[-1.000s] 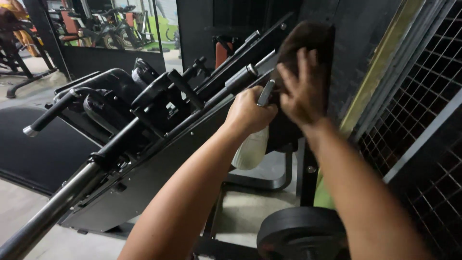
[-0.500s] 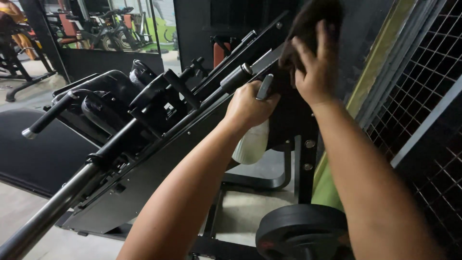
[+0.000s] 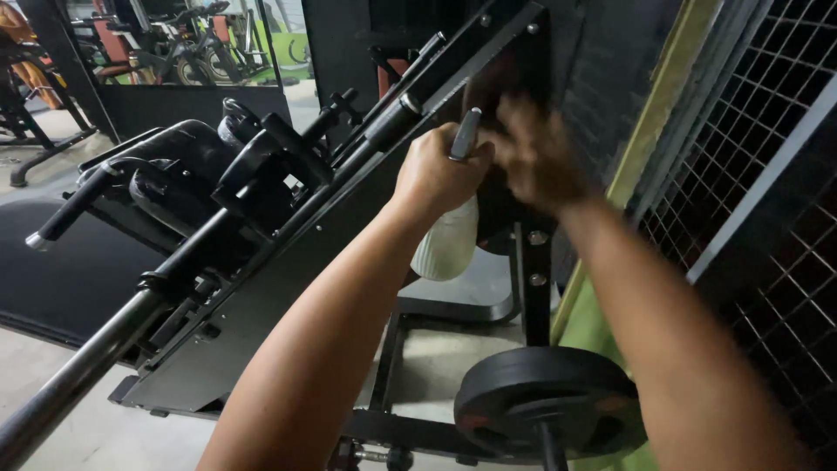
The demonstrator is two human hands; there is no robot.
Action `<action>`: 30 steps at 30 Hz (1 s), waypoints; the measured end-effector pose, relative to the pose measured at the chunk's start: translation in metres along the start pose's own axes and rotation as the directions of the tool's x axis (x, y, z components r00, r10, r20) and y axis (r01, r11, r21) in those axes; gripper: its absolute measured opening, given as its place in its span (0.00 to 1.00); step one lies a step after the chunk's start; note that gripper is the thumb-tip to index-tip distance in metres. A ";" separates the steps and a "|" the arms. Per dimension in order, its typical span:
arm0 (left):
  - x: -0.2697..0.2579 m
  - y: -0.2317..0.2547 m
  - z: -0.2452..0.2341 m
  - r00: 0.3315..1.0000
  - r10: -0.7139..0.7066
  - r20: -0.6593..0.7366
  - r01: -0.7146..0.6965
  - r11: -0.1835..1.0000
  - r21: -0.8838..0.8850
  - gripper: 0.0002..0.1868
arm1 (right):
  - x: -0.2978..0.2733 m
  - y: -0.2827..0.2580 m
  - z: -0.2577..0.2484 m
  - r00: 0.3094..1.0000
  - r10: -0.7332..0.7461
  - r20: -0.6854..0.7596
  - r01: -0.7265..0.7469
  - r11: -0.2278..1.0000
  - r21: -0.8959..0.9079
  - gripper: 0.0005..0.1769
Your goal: Spraying cleaning solution and wiping down various gym machines and weight plates.
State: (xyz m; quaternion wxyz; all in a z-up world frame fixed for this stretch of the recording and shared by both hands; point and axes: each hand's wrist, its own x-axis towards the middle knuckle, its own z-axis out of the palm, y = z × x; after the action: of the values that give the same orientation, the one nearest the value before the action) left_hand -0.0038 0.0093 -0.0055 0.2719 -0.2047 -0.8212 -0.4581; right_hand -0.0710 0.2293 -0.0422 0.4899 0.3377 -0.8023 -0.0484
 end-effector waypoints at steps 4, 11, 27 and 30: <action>0.001 0.005 0.013 0.994 0.075 -0.084 -0.077 0.997 -0.020 0.17 | 0.045 0.025 -0.024 0.992 0.006 -0.123 -0.003 1.000 0.023 0.34; -0.002 0.012 0.022 0.987 0.106 -0.122 -0.121 0.985 -0.126 0.14 | -0.018 0.025 0.036 0.973 -0.077 -0.217 0.093 0.994 0.061 0.35; 0.010 -0.055 0.047 0.877 0.376 -0.299 -0.367 0.926 0.087 0.20 | 0.056 0.022 -0.029 0.995 0.071 -0.071 -0.071 0.997 0.012 0.31; 0.005 -0.051 0.040 0.885 0.280 -0.372 -0.276 0.959 0.067 0.26 | 0.033 0.007 0.009 0.995 -0.084 0.063 0.089 0.991 -0.096 0.33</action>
State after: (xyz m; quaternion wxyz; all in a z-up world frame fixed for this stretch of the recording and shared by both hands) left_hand -0.0477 0.0188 -0.0524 0.4889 -0.2264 -0.7184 -0.4400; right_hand -0.0919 0.2131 -0.0193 0.4798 0.3461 -0.7974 -0.1190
